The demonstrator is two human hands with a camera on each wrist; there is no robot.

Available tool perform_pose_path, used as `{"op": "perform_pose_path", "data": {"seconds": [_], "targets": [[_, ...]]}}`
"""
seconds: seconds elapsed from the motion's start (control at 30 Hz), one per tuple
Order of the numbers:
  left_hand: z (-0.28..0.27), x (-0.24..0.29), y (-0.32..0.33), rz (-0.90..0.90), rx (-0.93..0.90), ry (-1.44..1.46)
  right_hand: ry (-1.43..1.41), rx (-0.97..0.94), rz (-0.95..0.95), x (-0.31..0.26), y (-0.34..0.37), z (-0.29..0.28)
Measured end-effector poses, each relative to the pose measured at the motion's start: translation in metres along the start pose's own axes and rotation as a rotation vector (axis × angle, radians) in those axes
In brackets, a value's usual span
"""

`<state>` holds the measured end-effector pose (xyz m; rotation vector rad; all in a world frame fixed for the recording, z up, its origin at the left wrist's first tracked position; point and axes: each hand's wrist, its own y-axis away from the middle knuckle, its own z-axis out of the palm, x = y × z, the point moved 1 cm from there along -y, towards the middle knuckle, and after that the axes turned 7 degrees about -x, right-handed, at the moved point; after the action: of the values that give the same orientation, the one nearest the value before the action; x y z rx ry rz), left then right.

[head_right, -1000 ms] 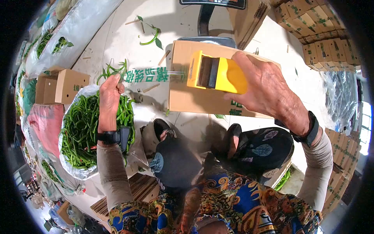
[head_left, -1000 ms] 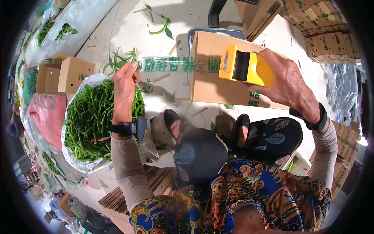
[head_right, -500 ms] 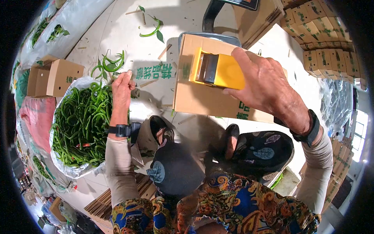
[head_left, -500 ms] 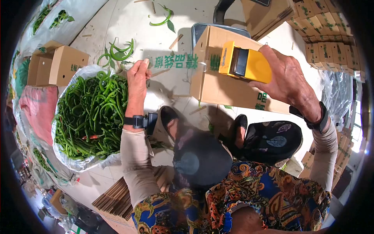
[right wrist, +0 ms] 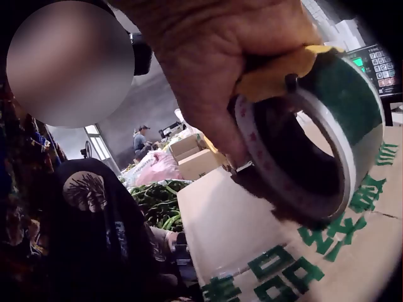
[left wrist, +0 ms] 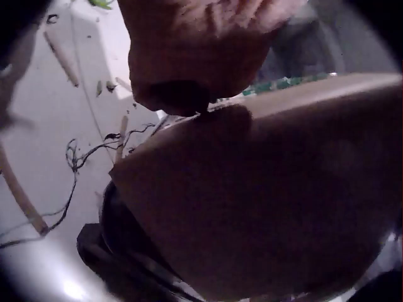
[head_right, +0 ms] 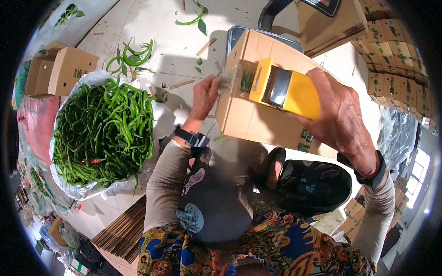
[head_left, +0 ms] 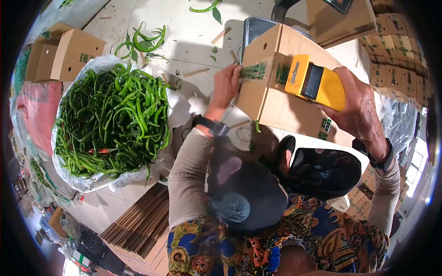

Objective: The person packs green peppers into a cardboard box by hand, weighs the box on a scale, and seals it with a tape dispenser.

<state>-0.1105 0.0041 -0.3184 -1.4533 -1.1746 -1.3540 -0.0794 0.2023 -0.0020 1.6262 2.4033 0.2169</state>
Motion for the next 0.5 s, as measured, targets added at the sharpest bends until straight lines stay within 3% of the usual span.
{"op": "perform_pose_path", "data": {"seconds": [0.03, 0.1, 0.17, 0.2, 0.27, 0.3, 0.37, 0.4, 0.43, 0.5], "targets": [[0.001, 0.007, 0.000, 0.171, 0.069, -0.221, -0.005, -0.002, -0.007, -0.002, -0.001, 0.000], [-0.003, 0.014, 0.000, 0.195, 0.022, -0.339, -0.023, 0.002, 0.020, -0.005, -0.002, -0.001], [-0.007, 0.018, -0.003, 0.015, -0.171, -0.597, -0.028, -0.012, 0.018, -0.002, -0.002, 0.001], [-0.010, 0.017, -0.001, 0.011, -0.165, -0.597, -0.024, -0.025, 0.022, -0.001, -0.002, 0.001], [-0.013, 0.013, -0.005, -0.180, -0.327, -0.662, -0.009, -0.030, 0.026, 0.003, -0.001, -0.001], [-0.012, 0.009, -0.013, -0.171, -0.324, -0.659, -0.024, -0.020, 0.024, 0.005, 0.001, -0.001], [-0.011, -0.001, -0.020, 0.021, -0.061, -0.453, -0.056, -0.036, 0.034, 0.005, 0.006, 0.003], [-0.014, 0.014, -0.034, -0.010, -0.012, -0.242, -0.067, -0.034, 0.050, 0.006, 0.007, 0.003], [-0.008, 0.033, -0.043, -0.011, -0.018, -0.238, -0.073, -0.024, 0.065, 0.007, 0.007, 0.003], [0.009, 0.068, -0.059, -0.055, 0.013, 0.439, -0.069, -0.019, 0.069, 0.012, 0.009, 0.005]]}}
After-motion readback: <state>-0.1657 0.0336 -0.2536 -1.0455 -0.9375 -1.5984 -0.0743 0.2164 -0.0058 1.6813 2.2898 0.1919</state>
